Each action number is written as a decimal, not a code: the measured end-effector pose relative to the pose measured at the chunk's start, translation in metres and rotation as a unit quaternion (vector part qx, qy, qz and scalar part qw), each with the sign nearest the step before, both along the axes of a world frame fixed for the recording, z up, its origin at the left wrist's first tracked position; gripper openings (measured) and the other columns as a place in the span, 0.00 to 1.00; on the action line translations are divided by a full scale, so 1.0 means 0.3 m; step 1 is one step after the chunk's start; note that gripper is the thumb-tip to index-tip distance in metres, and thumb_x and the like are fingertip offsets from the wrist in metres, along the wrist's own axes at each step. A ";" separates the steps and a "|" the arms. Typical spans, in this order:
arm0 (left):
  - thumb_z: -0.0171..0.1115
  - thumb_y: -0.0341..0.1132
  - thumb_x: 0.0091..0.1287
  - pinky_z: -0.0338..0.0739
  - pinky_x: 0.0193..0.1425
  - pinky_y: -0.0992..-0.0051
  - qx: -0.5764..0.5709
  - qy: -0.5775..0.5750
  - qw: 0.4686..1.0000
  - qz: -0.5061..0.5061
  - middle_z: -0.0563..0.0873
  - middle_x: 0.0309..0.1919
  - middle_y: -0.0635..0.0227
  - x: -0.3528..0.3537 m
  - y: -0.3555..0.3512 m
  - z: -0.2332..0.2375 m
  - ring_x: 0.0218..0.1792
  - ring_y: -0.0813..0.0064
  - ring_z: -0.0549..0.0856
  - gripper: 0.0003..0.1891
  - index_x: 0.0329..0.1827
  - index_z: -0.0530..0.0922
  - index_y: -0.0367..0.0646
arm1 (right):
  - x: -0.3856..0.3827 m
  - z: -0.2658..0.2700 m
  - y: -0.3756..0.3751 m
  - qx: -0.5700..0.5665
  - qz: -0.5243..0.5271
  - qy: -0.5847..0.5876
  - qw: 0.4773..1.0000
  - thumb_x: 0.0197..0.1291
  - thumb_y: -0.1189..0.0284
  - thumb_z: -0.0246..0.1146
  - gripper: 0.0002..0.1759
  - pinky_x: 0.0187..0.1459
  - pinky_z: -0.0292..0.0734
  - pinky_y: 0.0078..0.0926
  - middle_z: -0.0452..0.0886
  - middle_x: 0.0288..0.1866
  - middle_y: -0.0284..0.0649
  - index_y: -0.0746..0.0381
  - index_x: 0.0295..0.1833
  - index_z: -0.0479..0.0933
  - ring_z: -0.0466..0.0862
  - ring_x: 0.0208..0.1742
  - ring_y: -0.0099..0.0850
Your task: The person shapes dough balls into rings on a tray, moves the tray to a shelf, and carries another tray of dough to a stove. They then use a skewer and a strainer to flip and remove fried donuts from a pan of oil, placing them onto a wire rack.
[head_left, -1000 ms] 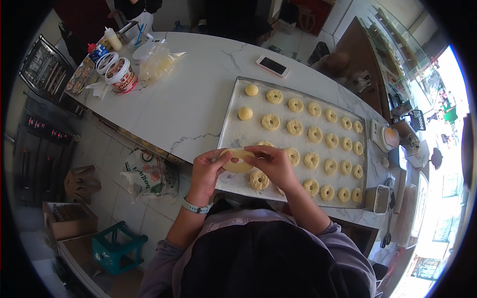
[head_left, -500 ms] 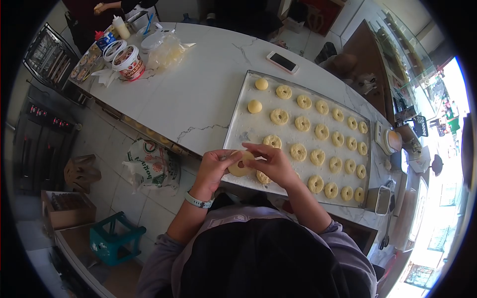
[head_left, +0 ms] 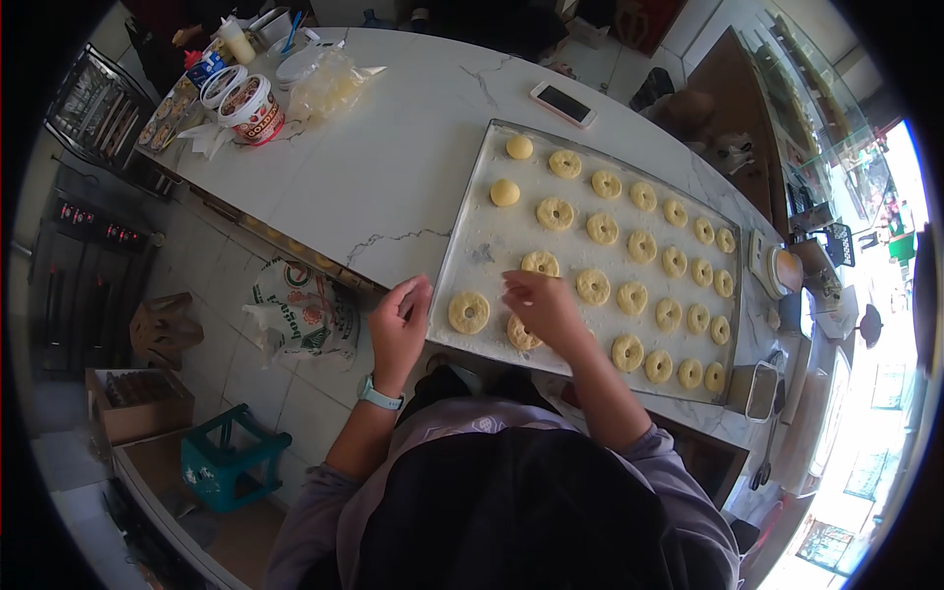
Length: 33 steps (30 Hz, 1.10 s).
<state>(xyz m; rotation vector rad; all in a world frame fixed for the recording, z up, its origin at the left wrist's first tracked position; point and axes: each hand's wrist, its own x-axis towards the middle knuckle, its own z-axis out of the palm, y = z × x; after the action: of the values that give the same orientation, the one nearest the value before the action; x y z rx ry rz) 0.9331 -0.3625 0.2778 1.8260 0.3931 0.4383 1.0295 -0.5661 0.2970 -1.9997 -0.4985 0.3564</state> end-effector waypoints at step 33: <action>0.41 0.61 0.69 0.53 0.74 0.64 -0.265 0.055 0.938 -0.217 0.59 0.71 0.54 0.142 -0.208 0.145 0.72 0.64 0.58 0.41 0.72 0.51 0.33 | -0.045 0.357 -0.908 -0.200 -0.254 -0.216 0.921 0.59 0.80 0.58 0.11 0.53 0.74 0.33 0.83 0.45 0.50 0.69 0.48 0.78 0.82 0.48 0.42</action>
<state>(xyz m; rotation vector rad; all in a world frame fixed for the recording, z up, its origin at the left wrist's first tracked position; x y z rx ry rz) 0.9757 -0.4247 0.3213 1.3542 0.1492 -0.0790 1.0160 -0.8384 0.4040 -2.5274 -0.1579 -0.3441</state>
